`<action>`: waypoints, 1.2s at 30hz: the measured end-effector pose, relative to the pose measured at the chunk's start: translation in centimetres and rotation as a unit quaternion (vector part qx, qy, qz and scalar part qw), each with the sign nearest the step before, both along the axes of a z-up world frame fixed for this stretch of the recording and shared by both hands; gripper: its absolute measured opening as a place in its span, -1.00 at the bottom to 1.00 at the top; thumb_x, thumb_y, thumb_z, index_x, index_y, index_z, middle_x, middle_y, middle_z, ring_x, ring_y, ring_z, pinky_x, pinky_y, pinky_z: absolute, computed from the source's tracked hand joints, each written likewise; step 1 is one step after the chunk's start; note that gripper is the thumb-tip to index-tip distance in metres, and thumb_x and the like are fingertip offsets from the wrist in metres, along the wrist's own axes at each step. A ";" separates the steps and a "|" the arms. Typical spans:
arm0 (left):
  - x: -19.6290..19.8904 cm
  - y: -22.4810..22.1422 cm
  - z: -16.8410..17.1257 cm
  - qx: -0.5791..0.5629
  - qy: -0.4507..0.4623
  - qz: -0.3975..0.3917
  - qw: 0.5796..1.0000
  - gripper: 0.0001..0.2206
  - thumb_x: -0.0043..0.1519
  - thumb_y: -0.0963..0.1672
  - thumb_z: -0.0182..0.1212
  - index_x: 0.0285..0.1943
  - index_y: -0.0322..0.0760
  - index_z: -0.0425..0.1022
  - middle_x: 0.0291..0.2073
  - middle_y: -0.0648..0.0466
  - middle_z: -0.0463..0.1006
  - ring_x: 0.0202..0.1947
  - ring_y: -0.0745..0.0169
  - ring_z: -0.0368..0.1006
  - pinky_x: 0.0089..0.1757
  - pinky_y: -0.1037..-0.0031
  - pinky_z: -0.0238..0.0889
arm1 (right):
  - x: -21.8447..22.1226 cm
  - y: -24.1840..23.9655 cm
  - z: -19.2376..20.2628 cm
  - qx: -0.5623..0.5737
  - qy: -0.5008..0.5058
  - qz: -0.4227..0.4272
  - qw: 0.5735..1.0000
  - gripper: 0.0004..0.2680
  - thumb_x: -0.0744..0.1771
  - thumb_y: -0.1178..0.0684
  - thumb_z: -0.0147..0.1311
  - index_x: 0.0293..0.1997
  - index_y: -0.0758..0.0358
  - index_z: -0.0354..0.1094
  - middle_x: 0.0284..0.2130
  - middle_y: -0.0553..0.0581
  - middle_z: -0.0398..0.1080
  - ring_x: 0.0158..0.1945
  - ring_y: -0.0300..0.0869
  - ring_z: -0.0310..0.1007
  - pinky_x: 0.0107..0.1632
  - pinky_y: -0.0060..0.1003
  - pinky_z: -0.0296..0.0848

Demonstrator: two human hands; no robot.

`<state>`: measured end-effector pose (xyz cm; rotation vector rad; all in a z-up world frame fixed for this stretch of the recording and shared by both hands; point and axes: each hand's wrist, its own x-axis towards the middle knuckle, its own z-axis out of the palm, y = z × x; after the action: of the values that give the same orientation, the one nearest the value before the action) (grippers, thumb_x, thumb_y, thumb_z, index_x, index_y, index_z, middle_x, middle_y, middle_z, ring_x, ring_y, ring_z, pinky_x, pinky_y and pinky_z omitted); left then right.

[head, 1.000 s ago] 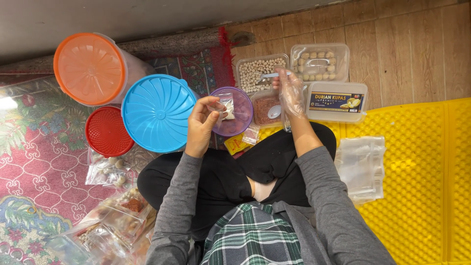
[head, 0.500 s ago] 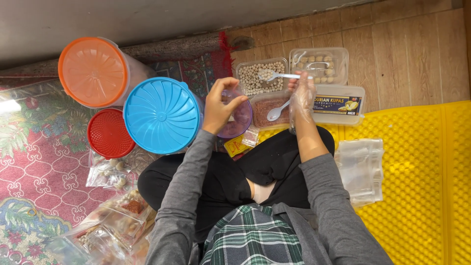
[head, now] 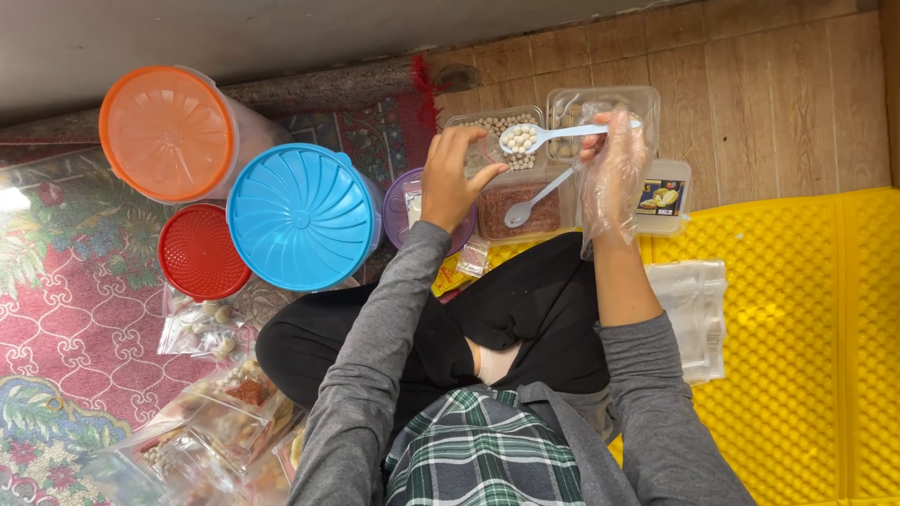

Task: The person portions food items into small plastic bags, using a spoon to transfer small white pieces from a container and then sealing the bags by hand.

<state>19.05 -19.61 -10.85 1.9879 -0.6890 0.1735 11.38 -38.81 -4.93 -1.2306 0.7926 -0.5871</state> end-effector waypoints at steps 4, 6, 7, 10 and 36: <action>-0.4 -0.7 0.2 -0.010 -0.006 -0.005 1.000 -0.53 0.04 0.03 0.54 0.06 -0.13 0.49 -0.17 0.15 0.49 -0.13 0.14 0.48 -0.02 0.35 0.36 | -0.4 0.9 1.4 -0.048 0.011 0.026 0.998 -0.74 0.43 -0.18 -0.09 -0.19 0.17 0.41 -0.56 0.04 0.36 -0.46 -0.42 0.38 -0.36 -0.62 0.46; -0.6 -1.1 0.3 -0.018 -0.007 -0.002 1.000 -0.52 0.02 0.04 0.54 0.05 -0.14 0.49 -0.19 0.14 0.49 -0.16 0.12 0.49 -0.04 0.34 0.38 | -0.7 1.9 3.2 -0.085 0.026 0.056 0.994 -0.76 0.44 -0.16 -0.08 -0.16 0.15 0.42 -0.50 0.02 0.41 -0.39 -0.39 0.40 -0.31 -0.60 0.48; -0.7 -1.1 0.1 -0.017 -0.007 -0.002 1.000 -0.52 0.02 0.04 0.54 0.05 -0.14 0.49 -0.19 0.14 0.49 -0.16 0.12 0.49 -0.04 0.34 0.38 | -0.8 2.4 3.4 -0.085 0.027 0.056 0.994 -0.76 0.44 -0.16 -0.08 -0.16 0.15 0.42 -0.50 0.02 0.41 -0.39 -0.39 0.40 -0.31 -0.60 0.48; -0.9 -1.4 -0.1 -0.041 -0.007 -0.004 0.999 -0.52 0.03 0.03 0.55 0.07 -0.13 0.49 -0.17 0.14 0.50 -0.14 0.12 0.50 -0.02 0.33 0.38 | -0.8 3.4 4.8 -0.219 -0.007 0.108 0.970 -0.80 0.47 -0.07 -0.02 -0.15 0.19 0.44 -0.46 0.14 0.41 -0.35 -0.27 0.46 -0.29 -0.49 0.51; -0.8 4.7 1.9 -0.282 0.272 0.088 0.916 -0.52 0.18 -0.05 0.49 0.26 -0.11 0.41 0.02 0.19 0.46 0.01 0.52 0.36 -0.06 0.71 0.45 | 2.2 3.9 -13.6 0.032 0.072 0.122 0.989 -0.83 0.46 0.01 -0.09 -0.05 0.23 0.43 -0.41 0.10 0.44 -0.37 -0.32 0.47 -0.30 -0.62 0.51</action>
<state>18.28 -14.96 -8.96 1.4310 -0.0735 -0.0736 13.62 -34.96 -18.53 -1.2979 0.7611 -0.2741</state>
